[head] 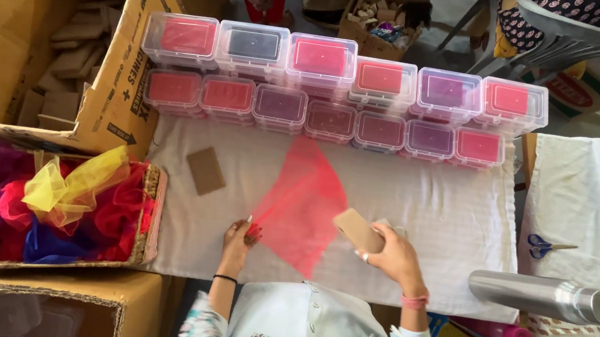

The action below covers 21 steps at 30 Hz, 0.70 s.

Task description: Fold paper and wrap small blocks to package them into containers.

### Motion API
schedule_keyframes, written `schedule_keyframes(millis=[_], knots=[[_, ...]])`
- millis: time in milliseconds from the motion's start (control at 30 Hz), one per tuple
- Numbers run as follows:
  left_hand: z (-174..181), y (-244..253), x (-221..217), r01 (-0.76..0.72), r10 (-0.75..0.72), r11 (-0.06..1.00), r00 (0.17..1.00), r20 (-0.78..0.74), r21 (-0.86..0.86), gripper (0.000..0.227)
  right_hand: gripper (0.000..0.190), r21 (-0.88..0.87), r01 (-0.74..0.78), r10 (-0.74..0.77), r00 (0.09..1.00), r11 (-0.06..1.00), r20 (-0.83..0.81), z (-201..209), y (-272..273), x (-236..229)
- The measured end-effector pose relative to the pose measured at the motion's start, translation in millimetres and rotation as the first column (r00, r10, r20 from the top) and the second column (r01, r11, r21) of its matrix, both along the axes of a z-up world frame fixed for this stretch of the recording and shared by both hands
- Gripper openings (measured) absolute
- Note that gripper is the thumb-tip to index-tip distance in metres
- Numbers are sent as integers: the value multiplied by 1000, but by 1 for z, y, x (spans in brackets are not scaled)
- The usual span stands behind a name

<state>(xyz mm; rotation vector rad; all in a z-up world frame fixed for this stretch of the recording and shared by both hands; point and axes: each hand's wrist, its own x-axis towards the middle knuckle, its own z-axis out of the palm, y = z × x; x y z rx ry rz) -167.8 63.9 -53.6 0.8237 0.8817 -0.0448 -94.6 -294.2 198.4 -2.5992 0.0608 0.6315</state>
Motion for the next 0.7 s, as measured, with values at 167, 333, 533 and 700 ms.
schedule_keyframes(millis=[167,333,533,700], knots=[[14,-1,2,-127,123,991,989,87,52,20,90,463,-99,93,995,881,35,-52,69,4],[13,3,-2,-228,218,962,973,80,150,20,85,227,-302,247,938,926,242,-101,134,-16],[29,-3,-2,-206,194,959,978,79,197,28,88,16,-356,287,777,934,560,-116,124,-29],[15,-3,-5,-188,166,961,979,121,201,36,70,-53,-100,110,963,994,248,-121,82,-32]])
